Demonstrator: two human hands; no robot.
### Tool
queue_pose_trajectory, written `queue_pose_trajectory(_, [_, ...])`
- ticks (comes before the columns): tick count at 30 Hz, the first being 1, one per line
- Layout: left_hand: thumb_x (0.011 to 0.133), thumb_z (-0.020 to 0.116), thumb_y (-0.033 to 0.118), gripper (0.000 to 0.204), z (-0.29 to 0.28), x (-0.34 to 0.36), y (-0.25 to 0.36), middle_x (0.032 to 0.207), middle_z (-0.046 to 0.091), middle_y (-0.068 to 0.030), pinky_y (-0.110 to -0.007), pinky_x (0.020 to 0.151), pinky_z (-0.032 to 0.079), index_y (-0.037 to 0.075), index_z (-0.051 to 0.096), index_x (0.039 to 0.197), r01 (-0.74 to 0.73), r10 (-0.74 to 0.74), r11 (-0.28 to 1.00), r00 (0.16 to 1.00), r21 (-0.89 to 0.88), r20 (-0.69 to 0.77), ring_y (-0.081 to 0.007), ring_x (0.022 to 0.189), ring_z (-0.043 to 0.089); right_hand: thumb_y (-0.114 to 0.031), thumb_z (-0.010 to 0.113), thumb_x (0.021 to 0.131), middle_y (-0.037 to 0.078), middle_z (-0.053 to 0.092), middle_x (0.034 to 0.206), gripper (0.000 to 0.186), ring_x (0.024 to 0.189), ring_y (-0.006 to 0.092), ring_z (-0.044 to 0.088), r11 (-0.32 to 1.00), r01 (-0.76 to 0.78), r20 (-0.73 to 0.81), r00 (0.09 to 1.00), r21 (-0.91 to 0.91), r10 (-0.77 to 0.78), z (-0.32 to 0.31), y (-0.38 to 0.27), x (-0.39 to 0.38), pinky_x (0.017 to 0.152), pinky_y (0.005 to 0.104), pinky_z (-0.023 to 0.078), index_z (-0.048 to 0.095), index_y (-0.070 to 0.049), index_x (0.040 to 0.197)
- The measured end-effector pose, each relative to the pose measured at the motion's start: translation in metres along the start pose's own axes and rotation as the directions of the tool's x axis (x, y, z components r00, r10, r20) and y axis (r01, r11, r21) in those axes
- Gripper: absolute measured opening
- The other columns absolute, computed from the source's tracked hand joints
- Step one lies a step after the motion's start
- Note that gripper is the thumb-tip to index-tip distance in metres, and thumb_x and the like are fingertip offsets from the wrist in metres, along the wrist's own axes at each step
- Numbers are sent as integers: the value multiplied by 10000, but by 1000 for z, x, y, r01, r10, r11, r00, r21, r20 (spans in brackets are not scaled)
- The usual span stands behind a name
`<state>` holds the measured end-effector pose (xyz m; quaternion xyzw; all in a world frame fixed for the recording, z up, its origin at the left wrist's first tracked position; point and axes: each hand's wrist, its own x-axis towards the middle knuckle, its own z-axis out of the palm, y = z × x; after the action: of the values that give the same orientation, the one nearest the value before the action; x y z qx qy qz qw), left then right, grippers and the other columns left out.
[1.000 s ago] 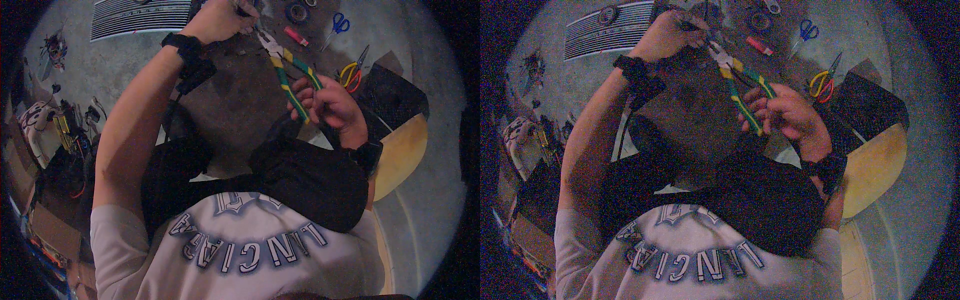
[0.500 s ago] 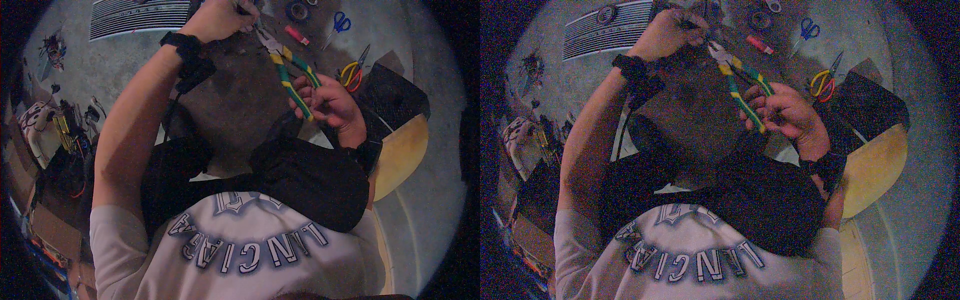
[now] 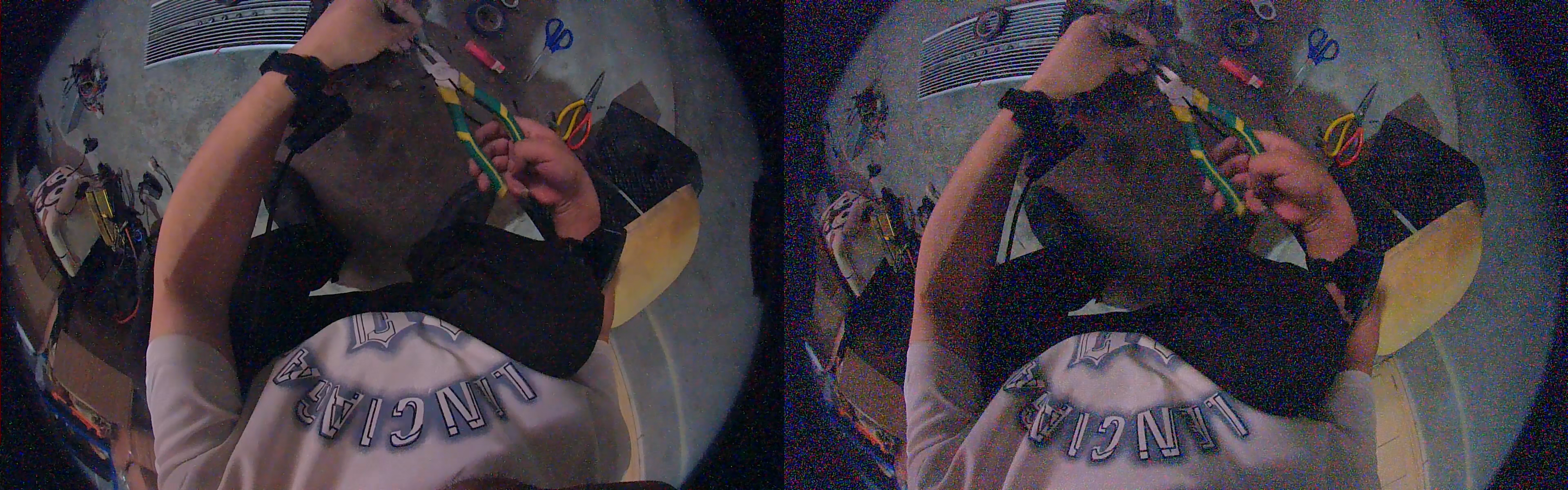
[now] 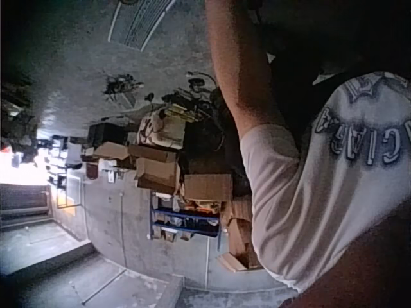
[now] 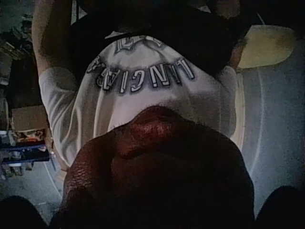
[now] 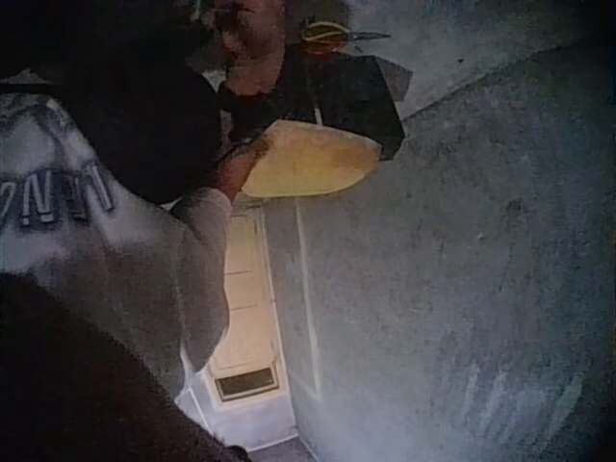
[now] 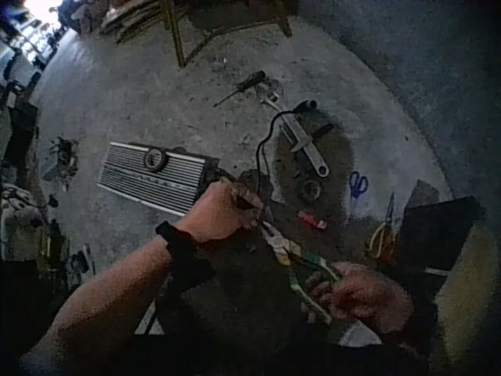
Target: Repairing or splicing electrical wiring for a vehicle component using pliers, scissors, and electrical tape.
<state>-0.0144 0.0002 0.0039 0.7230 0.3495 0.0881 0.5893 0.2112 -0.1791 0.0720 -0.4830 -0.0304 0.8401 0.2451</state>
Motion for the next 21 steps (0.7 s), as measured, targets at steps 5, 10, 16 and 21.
queue_pose_trajectory(5, [797, 567, -22, 141, 3, 2, -1, 770, 663, -25, -269, 692, 504, 10, 681, 873, -23, 24, 999, 1000, -22, 13, -117, 715, 610, 46, 445, 609, 299, 584, 961, 540, 766, 327, 657, 1000, 13, 15, 1000, -15, -13, -2, 1, -1, 404, 249, 471, 413, 109, 1145])
queue_pose_trajectory(10, [794, 566, -24, 154, 0, 0, -5, 785, 670, -35, -273, 693, 512, 11, 684, 887, 15, -17, 997, 1000, -72, -25, -128, 721, 620, 49, 445, 611, 301, 582, 964, 530, 756, 329, 657, 1000, 21, 37, 999, 6, -22, 1, 2, 0, 399, 250, 476, 428, 106, 1138])
queue_pose_trajectory(16, [795, 557, -21, 170, -2, 0, 1, 794, 678, -49, -268, 697, 522, 10, 682, 905, 11, -11, 1000, 1000, 21, 8, -130, 727, 635, 53, 445, 607, 297, 582, 957, 533, 749, 328, 656, 1000, 13, 13, 1000, 0, -13, 3, 2, 0, 390, 247, 457, 437, 103, 1138])
queue_pose_trajectory(21, [793, 558, -18, 163, -2, 0, -1, 794, 679, -52, -268, 700, 525, 8, 680, 898, 32, -32, 999, 999, -26, 16, -129, 729, 638, 50, 454, 600, 293, 582, 948, 545, 738, 324, 652, 999, 17, 39, 999, 34, -18, 1, 6, 1, 379, 241, 432, 434, 100, 1142])
